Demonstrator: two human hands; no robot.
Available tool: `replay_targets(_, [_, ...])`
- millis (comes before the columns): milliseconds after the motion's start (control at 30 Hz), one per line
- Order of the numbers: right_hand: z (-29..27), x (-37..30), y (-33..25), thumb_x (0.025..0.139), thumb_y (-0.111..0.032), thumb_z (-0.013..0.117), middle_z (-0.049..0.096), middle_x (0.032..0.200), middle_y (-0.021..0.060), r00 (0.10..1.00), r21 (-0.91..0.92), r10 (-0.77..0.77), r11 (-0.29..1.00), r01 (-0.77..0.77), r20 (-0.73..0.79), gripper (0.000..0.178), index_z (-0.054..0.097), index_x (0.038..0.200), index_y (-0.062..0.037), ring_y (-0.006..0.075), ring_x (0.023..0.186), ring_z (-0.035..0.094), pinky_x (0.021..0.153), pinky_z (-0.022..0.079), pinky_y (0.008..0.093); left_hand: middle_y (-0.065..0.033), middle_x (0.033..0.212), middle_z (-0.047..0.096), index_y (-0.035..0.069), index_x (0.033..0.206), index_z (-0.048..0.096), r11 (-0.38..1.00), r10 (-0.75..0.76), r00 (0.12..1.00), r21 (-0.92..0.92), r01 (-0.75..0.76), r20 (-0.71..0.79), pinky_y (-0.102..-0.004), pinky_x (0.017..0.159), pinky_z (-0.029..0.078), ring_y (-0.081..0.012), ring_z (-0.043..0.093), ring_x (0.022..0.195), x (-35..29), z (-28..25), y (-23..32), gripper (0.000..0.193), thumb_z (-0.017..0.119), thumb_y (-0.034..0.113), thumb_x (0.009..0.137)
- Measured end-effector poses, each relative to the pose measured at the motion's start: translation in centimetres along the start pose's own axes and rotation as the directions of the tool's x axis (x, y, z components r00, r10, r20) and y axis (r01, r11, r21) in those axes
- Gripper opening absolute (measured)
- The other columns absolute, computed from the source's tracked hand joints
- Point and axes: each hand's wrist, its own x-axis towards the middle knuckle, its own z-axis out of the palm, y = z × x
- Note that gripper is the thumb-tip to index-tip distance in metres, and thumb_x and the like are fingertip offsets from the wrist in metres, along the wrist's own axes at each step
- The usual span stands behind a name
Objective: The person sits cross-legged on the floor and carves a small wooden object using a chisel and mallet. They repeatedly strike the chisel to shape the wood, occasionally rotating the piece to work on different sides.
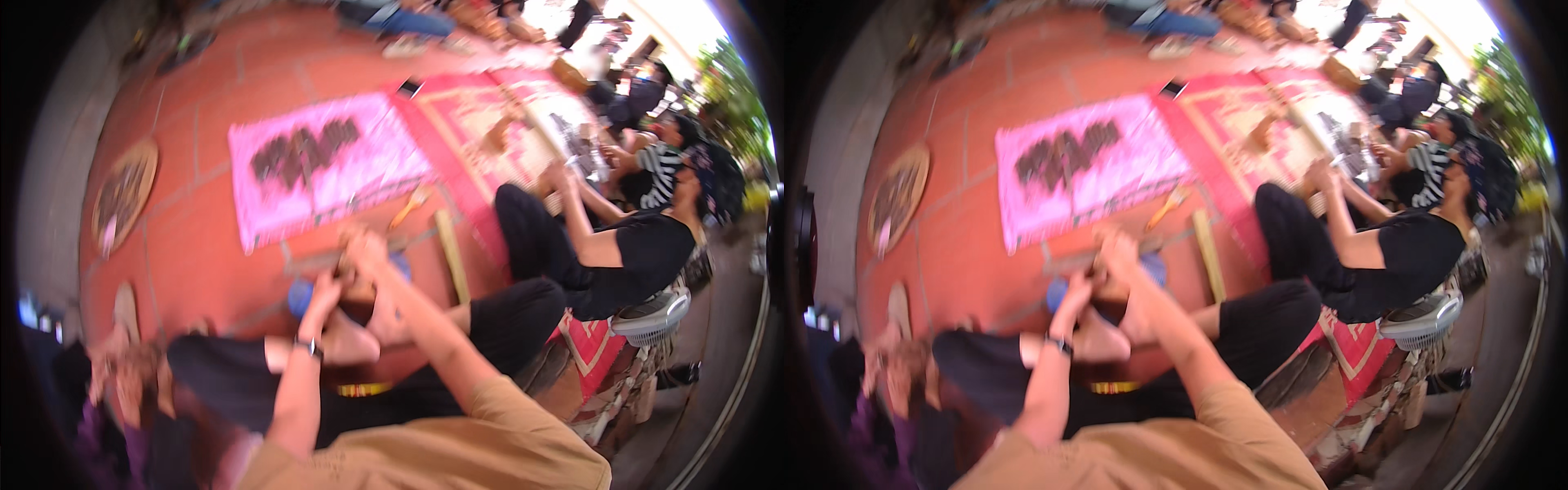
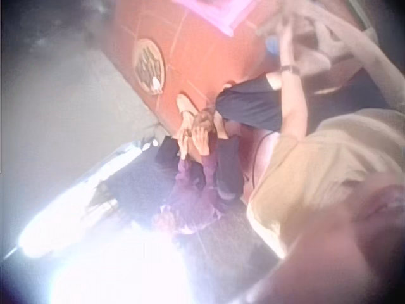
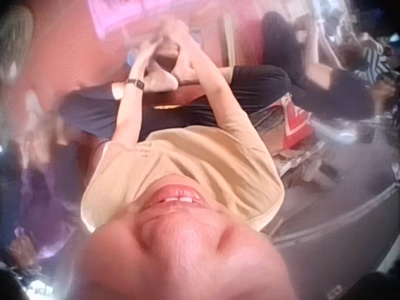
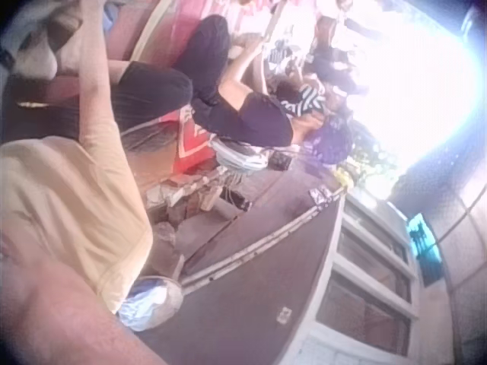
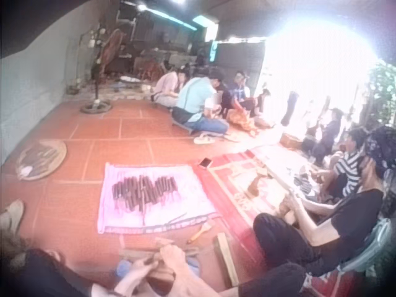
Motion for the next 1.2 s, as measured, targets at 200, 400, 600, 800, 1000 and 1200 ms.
replay_targets(200, [-0.1,-3.4,0.1,0.085,-0.021,0.053,0.066,0.082,0.0254,0.994,0.101,-0.056,0.994,0.045,0.099,0.024,0.062,0.093,0.0,0.0421,0.079,0.066,0.073,0.053,0.0516,-0.0111,0.126,0.059,0.005,0.122,0.057,0.459,-0.309,0.951,-0.876,0.146,-0.003,-0.0387,0.106,0.032,-0.0256,0.051,0.121,0.0,-6.2,-1.5,0.04,0.059,0.029,0.091])
replay_targets(400, [-1.8,-4.0,-0.9,0.087,-0.022,0.058,0.066,0.089,0.0255,0.993,0.176,0.028,0.983,-0.048,0.118,0.024,0.055,0.099,-0.0005,0.0432,0.088,0.064,0.079,0.049,0.0516,-0.0126,0.124,0.06,0.005,0.108,0.06,0.104,-0.426,0.904,-0.991,0.082,0.03,-0.043,0.103,0.032,-0.0271,0.052,0.12,-1.0,-7.2,0.9,0.025,0.053,0.023,0.092])
replay_targets(600, [-2.6,-3.3,-0.5,0.088,-0.024,0.06,0.066,0.087,0.0255,0.992,0.193,-0.008,0.981,-0.018,0.13,0.024,0.056,0.099,-0.0028,0.0423,0.087,0.064,0.078,0.048,0.0505,-0.0144,0.128,0.057,0.003,0.111,0.059,0.069,-0.377,0.924,-0.992,0.101,0.068,-0.0421,0.104,0.035,-0.0274,0.05,0.123,-1.4,-6.9,2.2,0.026,0.048,0.021,0.096])
replay_targets(800, [-2.1,-2.8,-0.8,0.089,-0.026,0.056,0.066,0.083,0.0261,0.993,0.033,-0.012,0.999,0.008,0.119,0.023,0.057,0.097,-0.0043,0.0452,0.083,0.063,0.075,0.049,0.0543,-0.0114,0.122,0.061,0.006,0.106,0.061,0.094,-0.26,0.963,-0.991,0.098,0.071,-0.0392,0.1,0.036,-0.025,0.054,0.118,-1.4,-6.9,2.5,0.022,0.053,0.022,0.093])
replay_targets(1000, [-1.4,-2.2,-0.5,0.087,-0.025,0.056,0.065,0.084,0.0266,0.991,0.025,-0.018,1.0,0.015,0.133,0.022,0.058,0.094,-0.0047,0.0464,0.084,0.063,0.076,0.048,0.055,-0.0136,0.13,0.057,0.003,0.115,0.058,0.117,-0.203,0.976,-0.987,0.106,0.081,-0.04,0.104,0.037,-0.0269,0.051,0.124,-3.0,-6.9,6.0,0.027,0.05,0.02,0.096])
replay_targets(1200, [-1.9,-2.1,0.0,0.086,-0.026,0.057,0.065,0.086,0.0257,0.987,0.08,-0.024,0.997,0.011,0.161,0.023,0.059,0.09,-0.0035,0.0459,0.085,0.062,0.077,0.048,0.0541,-0.0122,0.129,0.057,0.003,0.118,0.056,0.205,-0.189,0.979,-0.971,0.12,0.081,-0.0385,0.102,0.039,-0.0264,0.051,0.123,-3.7,-6.3,8.0,0.03,0.05,0.022,0.096])
